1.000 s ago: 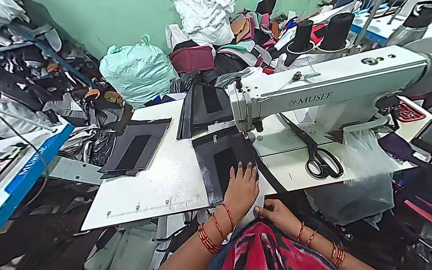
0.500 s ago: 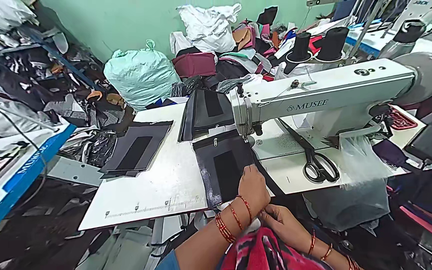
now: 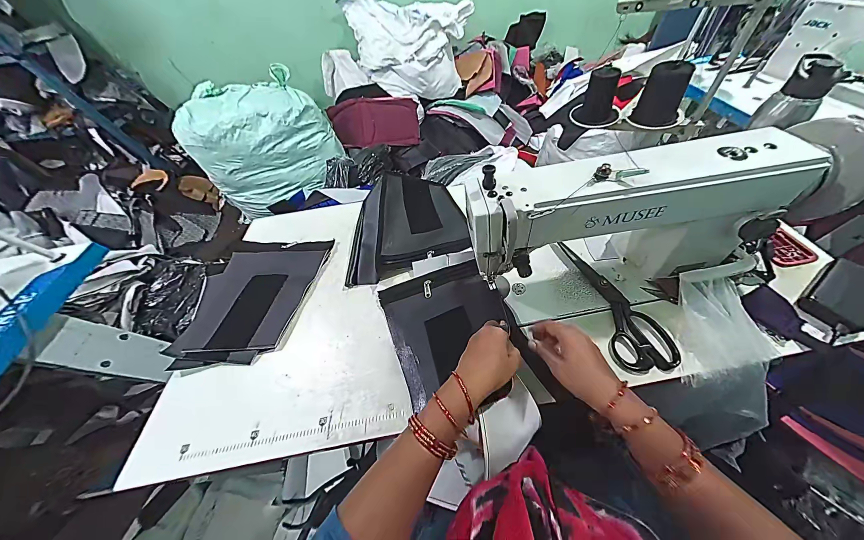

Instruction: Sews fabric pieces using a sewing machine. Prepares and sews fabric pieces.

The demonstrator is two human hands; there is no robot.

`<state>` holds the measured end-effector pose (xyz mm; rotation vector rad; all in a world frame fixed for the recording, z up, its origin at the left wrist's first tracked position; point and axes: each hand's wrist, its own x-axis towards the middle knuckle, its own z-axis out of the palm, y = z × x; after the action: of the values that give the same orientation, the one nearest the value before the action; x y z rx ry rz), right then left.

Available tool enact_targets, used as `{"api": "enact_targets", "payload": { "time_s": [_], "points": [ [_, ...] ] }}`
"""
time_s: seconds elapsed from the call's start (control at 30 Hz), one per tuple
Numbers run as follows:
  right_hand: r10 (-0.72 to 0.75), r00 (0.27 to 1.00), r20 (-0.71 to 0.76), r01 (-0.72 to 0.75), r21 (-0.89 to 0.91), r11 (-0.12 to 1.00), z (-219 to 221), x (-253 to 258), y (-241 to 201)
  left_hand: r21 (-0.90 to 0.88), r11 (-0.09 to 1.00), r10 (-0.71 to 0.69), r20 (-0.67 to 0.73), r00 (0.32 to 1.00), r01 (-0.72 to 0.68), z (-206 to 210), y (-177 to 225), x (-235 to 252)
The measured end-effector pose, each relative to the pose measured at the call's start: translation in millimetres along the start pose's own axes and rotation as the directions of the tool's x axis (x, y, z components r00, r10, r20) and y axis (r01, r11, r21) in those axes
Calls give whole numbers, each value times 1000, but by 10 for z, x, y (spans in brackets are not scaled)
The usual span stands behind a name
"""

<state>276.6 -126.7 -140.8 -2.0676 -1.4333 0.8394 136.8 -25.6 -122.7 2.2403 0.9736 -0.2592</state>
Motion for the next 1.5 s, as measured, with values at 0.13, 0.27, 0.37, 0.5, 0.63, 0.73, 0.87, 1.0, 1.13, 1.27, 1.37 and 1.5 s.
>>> {"api": "enact_targets", "payload": {
  "time_s": [0.13,0.27,0.37,0.5,0.63,0.73,0.87,1.0,1.13,1.27,1.37,1.5],
  "points": [
    [48,988,-149,-39,61,997,290,506,-127,-97,994,43,-67,997,-49,42,-121,-5],
    [140,974,-179,-117,134,984,345,520,-227,-163,981,84,-126,988,-104,87,-217,-19],
    [162,968,-192,-111,252,961,334,432,-147,-196,969,111,-190,975,-148,137,-263,-34],
    [159,965,-209,-72,371,926,408,319,-60,-231,946,153,-295,943,-226,227,-343,-20],
    [140,972,-188,-45,436,899,474,254,-88,-259,933,151,-347,926,-249,268,-359,-28],
    [128,970,-205,-17,472,882,493,249,-67,-253,937,149,-339,929,-242,272,-342,-33],
    [111,970,-218,7,481,877,492,241,-43,-185,974,93,-208,974,-132,185,-220,-45],
    [104,971,-213,5,456,890,468,237,-35,-86,995,51,-102,993,-59,98,-85,-49],
    [94,978,-187,-4,432,902,440,232,-30,-43,999,23,-69,997,-26,78,-23,-56],
    [69,984,-163,3,403,915,415,229,-19,-31,999,28,-76,997,-31,90,-29,-60],
    [47,987,-156,18,388,922,403,230,-3,-23,999,36,-80,996,-38,89,-31,-58],
    [10,992,-123,27,301,953,354,218,-4,-21,998,64,-94,993,-67,100,-58,-64]
  ]
}}
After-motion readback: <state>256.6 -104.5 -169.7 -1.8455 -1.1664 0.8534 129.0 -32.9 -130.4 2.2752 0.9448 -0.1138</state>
